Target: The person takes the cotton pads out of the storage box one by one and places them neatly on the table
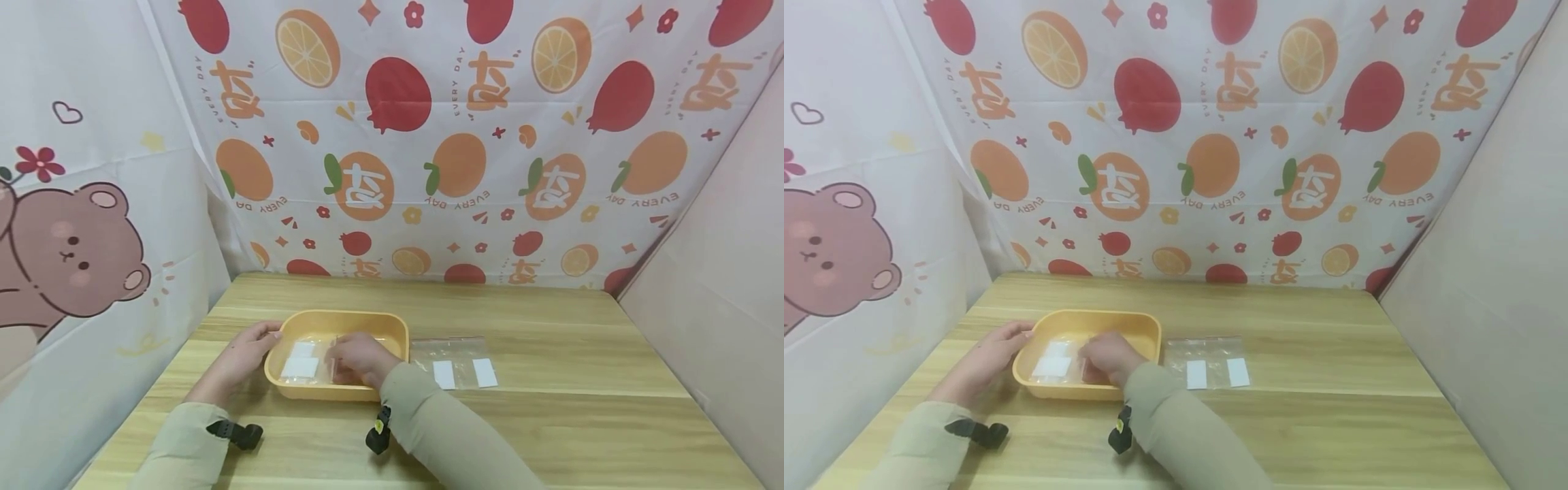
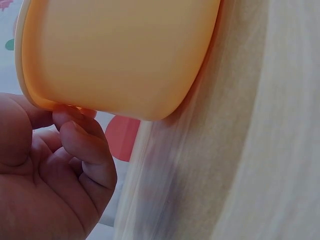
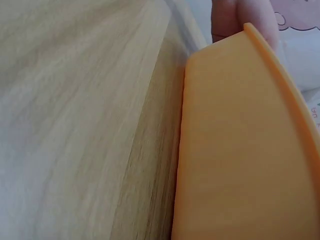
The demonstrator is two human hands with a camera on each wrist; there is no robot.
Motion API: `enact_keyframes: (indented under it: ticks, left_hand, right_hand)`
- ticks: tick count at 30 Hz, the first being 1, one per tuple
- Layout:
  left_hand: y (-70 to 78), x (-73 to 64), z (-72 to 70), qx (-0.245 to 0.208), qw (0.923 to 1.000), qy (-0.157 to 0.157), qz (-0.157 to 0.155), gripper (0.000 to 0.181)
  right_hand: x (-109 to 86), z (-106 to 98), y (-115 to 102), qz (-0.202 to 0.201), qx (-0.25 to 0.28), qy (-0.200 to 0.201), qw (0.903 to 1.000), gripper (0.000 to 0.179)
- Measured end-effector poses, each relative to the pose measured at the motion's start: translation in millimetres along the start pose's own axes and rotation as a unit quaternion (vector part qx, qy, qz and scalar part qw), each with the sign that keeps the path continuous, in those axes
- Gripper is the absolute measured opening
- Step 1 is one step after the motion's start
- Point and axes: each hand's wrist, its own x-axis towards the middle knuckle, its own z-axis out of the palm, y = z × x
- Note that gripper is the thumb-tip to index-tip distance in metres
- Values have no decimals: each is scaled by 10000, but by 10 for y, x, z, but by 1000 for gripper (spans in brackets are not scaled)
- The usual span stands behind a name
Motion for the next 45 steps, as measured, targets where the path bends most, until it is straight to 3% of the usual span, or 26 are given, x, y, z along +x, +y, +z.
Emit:
enact_keyframes:
  ticks: [8, 14, 17, 23, 30, 39, 45]
  left_hand:
    - [10, -17, -18, -58, 10000, 11, 26, 49]
    - [18, -24, -15, -26, 10000, 17, 6, 48]
    - [26, -28, -11, 4, 10000, 23, -10, 49]
    - [57, -32, -4, 98, 9999, 46, -49, 51]
    - [56, -13, 1, 0, 10000, 59, -72, 49]
    - [25, 0, 15, -249, 9997, -11, 62, 49]
    - [28, -6, 1, -187, 9998, 11, 68, 48]
  right_hand:
    - [-3, 43, -16, 2, -712, 299, 9970, 20]
    - [-31, 23, -24, -118, -371, 415, 9984, 13]
    - [-53, -7, -59, -288, -187, 344, 9988, 14]
    - [-77, -138, -151, -741, -458, 88, 9962, 22]
    - [-169, -301, -299, -952, -36, -251, 9951, 23]
    - [-322, -595, -541, -1244, -670, -462, 9889, 29]
    - [-466, -806, -696, -1540, -770, -686, 9827, 29]
